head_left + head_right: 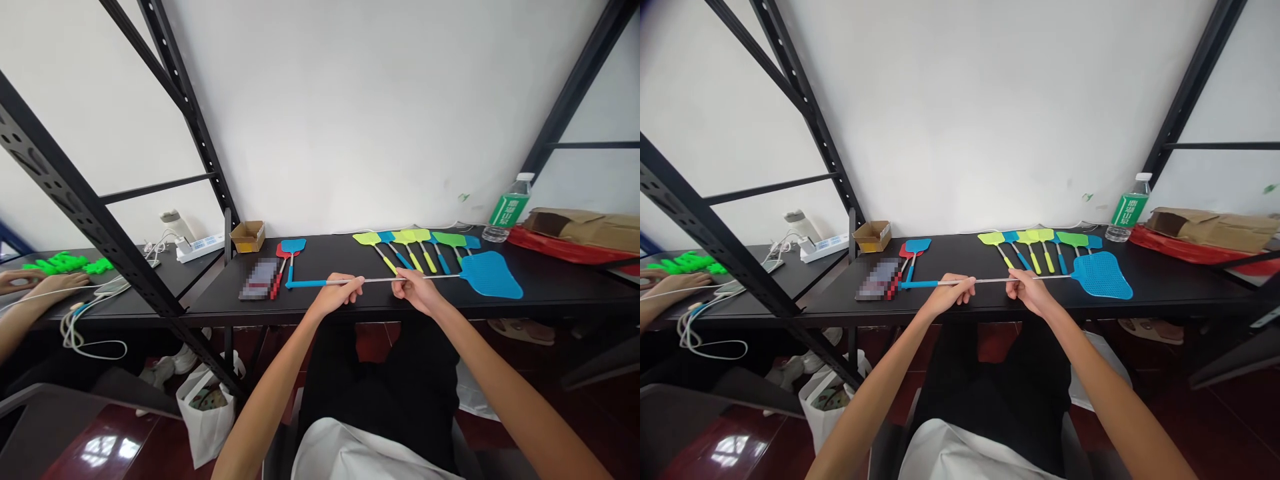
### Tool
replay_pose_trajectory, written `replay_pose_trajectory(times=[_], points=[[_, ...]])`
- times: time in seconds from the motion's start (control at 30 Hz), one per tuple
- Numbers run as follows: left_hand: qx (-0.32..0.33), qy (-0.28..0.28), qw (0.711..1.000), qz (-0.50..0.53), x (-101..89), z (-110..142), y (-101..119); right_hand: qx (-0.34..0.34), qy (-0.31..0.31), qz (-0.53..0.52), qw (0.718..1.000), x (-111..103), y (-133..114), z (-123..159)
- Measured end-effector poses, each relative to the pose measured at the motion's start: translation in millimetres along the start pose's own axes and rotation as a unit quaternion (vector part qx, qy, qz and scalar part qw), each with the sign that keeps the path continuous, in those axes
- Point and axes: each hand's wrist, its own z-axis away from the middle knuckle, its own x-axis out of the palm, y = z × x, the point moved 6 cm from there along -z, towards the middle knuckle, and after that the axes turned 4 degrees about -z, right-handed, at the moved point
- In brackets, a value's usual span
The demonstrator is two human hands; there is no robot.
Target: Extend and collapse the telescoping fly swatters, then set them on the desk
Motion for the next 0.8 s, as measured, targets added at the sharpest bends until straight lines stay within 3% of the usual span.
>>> replay_pose_trajectory(times=[0.8], points=[[0.005,0.0,1.0,-0.005,1.3,-1.3,2.2,-0.019,0.0,-0.001,1.0,-4.1,1.1,-2.5]])
